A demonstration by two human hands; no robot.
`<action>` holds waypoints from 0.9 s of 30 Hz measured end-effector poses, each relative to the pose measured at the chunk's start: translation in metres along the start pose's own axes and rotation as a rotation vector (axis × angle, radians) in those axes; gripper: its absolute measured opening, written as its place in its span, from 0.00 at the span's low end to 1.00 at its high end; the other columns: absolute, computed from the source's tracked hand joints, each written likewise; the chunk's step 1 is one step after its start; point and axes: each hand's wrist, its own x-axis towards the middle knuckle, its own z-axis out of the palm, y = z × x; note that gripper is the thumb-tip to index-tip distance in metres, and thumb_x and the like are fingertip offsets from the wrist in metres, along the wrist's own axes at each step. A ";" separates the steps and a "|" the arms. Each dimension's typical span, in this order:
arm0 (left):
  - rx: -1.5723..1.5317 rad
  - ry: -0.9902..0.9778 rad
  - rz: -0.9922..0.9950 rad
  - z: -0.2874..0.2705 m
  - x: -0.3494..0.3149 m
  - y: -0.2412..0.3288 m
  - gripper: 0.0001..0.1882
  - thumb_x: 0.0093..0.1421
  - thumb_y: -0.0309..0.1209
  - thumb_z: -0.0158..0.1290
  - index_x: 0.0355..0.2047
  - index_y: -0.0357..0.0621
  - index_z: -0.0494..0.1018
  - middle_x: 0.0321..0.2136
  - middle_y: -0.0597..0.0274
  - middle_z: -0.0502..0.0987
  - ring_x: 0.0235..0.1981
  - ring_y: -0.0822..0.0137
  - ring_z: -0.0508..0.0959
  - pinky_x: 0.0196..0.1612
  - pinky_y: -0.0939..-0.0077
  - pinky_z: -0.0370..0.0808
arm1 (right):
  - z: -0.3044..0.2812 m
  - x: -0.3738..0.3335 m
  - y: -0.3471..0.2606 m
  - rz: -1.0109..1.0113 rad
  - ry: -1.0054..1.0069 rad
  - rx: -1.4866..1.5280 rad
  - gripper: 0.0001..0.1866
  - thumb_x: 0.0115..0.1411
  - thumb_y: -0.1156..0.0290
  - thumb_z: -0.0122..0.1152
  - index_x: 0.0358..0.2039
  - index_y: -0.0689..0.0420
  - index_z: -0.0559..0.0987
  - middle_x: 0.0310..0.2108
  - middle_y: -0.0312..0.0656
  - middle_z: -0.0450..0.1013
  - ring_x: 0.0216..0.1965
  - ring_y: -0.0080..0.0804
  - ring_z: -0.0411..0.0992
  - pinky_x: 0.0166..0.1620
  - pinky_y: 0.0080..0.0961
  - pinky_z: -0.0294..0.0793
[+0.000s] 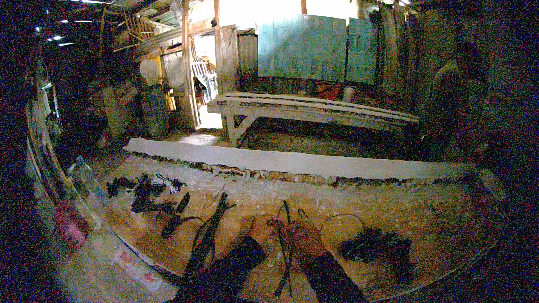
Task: The person ties black cables into bundles using a thin wire or tie, working at a wooden table. A coworker wipes a long white board in the background. The person handles the cables one at a time and places the tied bundles on the table.
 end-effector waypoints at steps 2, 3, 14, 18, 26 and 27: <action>-0.062 -0.158 -0.141 -0.002 -0.003 0.011 0.07 0.44 0.23 0.55 0.26 0.40 0.74 0.24 0.61 0.74 0.23 0.69 0.73 0.27 0.75 0.72 | -0.005 0.005 0.007 -0.025 0.146 -0.100 0.06 0.44 0.77 0.59 0.21 0.57 0.70 0.23 0.35 0.68 0.28 0.26 0.66 0.32 0.22 0.66; -0.164 -0.238 -0.198 -0.002 -0.003 0.016 0.06 0.45 0.25 0.55 0.27 0.40 0.74 0.25 0.63 0.74 0.22 0.70 0.73 0.27 0.75 0.71 | -0.008 0.006 0.010 -0.036 0.219 -0.150 0.06 0.44 0.78 0.59 0.20 0.57 0.70 0.22 0.35 0.68 0.27 0.26 0.66 0.31 0.22 0.66; -0.277 -0.746 -0.115 0.022 -0.025 0.062 0.10 0.53 0.35 0.52 0.31 0.43 0.70 0.25 0.71 0.71 0.30 0.78 0.70 0.30 0.81 0.70 | -0.017 0.017 0.029 0.009 0.506 -0.280 0.06 0.44 0.82 0.51 0.24 0.58 0.71 0.21 0.40 0.67 0.24 0.29 0.64 0.29 0.23 0.64; -0.255 -0.717 0.023 0.027 -0.024 0.060 0.10 0.54 0.36 0.52 0.32 0.44 0.70 0.26 0.72 0.71 0.29 0.79 0.70 0.28 0.82 0.69 | -0.016 0.020 0.037 0.050 0.611 0.026 0.09 0.45 0.84 0.49 0.26 0.56 0.73 0.25 0.43 0.68 0.25 0.32 0.65 0.30 0.23 0.65; -0.506 -0.428 -0.248 0.010 -0.010 0.044 0.09 0.53 0.34 0.53 0.31 0.43 0.72 0.27 0.70 0.71 0.23 0.77 0.70 0.22 0.83 0.69 | -0.029 0.019 0.028 -0.129 0.560 -0.656 0.04 0.43 0.79 0.56 0.24 0.58 0.74 0.25 0.43 0.68 0.27 0.36 0.68 0.29 0.28 0.68; -0.438 -0.319 -0.274 0.004 -0.003 0.042 0.09 0.53 0.34 0.53 0.31 0.43 0.72 0.26 0.69 0.71 0.23 0.77 0.70 0.22 0.83 0.70 | -0.028 0.018 0.028 -0.134 0.555 -0.582 0.05 0.43 0.78 0.57 0.23 0.58 0.75 0.25 0.43 0.68 0.27 0.36 0.68 0.29 0.28 0.68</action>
